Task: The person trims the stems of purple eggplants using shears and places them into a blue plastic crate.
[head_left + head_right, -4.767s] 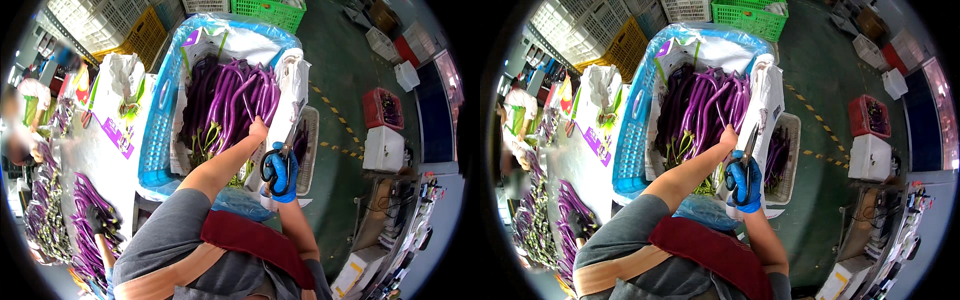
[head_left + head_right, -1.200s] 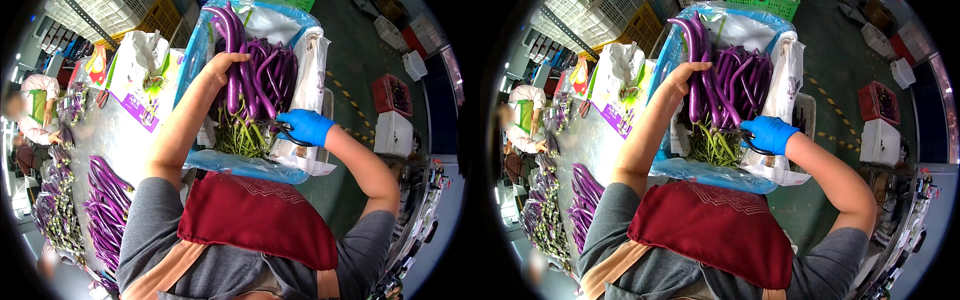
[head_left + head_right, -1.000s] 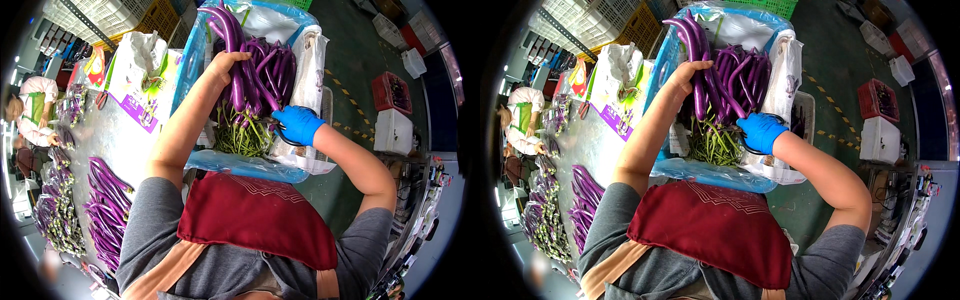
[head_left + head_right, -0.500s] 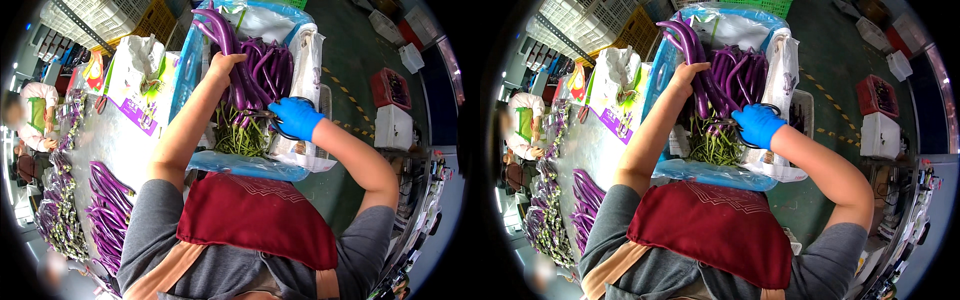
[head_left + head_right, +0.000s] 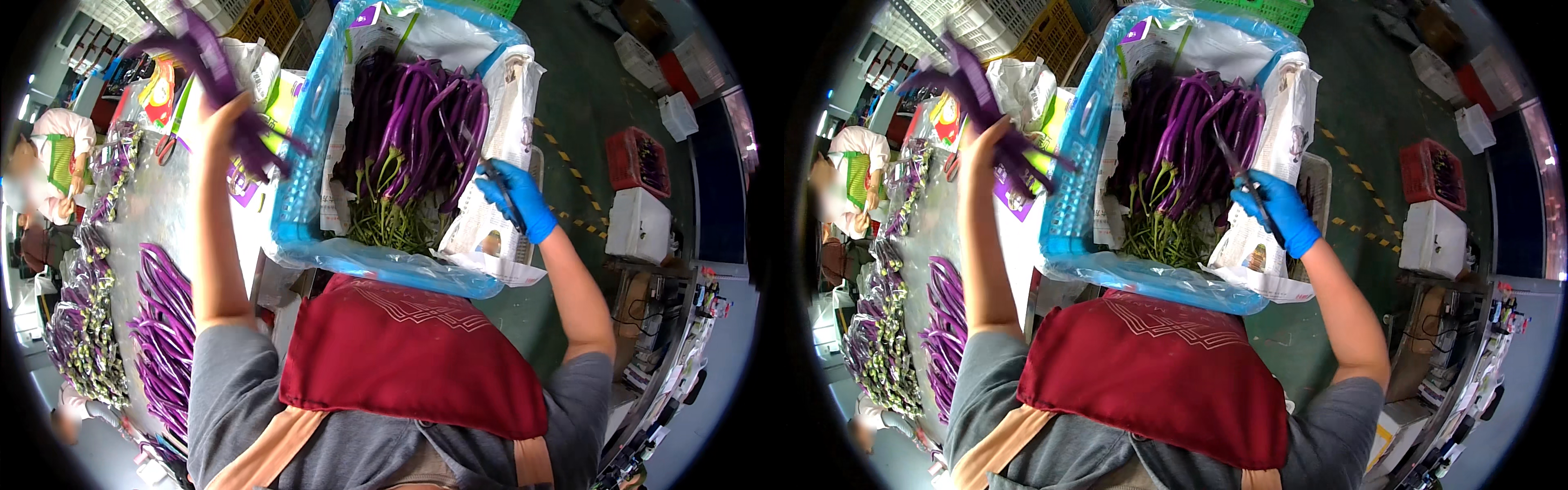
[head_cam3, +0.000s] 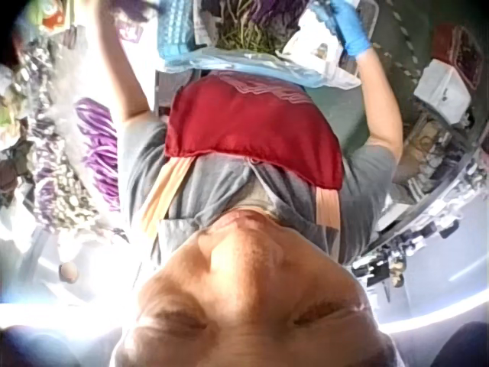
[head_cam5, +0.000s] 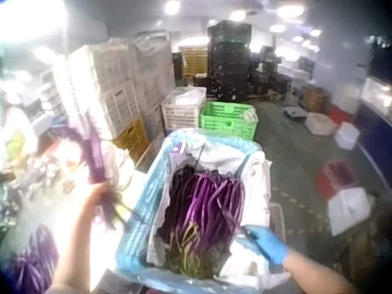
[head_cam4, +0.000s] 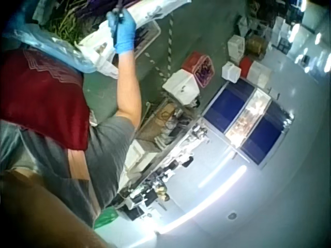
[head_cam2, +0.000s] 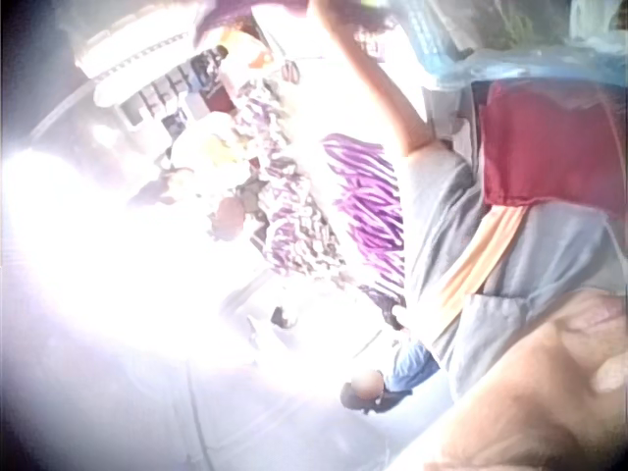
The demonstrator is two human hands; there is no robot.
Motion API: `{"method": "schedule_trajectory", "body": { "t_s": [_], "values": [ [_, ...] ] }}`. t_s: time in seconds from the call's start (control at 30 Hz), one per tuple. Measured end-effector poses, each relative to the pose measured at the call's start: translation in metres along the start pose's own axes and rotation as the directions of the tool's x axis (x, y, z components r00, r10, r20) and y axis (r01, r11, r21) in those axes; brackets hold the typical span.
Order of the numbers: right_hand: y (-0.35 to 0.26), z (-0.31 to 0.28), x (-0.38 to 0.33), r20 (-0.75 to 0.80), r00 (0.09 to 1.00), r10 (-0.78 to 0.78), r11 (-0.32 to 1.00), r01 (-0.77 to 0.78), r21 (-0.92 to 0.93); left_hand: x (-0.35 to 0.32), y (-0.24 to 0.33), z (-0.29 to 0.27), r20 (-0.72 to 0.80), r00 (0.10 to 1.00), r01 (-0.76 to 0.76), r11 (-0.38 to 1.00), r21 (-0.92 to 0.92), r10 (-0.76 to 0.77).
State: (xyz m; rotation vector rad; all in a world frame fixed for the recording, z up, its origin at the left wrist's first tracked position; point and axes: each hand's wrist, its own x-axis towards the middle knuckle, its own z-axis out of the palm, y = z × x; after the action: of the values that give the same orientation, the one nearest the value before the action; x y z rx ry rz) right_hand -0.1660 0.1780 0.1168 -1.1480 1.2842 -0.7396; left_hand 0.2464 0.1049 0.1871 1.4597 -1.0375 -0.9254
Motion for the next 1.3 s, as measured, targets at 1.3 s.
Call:
{"method": "schedule_trajectory", "body": {
  "t_s": [1.3],
  "values": [
    [0.058, 0.011, 0.003, -0.168, 0.981, -0.102, 0.360, 0.194, 0.913, -0.025, -0.199, 0.227, 0.436, 0.900, -0.356, 0.599, 0.717, 0.013]
  ]
}}
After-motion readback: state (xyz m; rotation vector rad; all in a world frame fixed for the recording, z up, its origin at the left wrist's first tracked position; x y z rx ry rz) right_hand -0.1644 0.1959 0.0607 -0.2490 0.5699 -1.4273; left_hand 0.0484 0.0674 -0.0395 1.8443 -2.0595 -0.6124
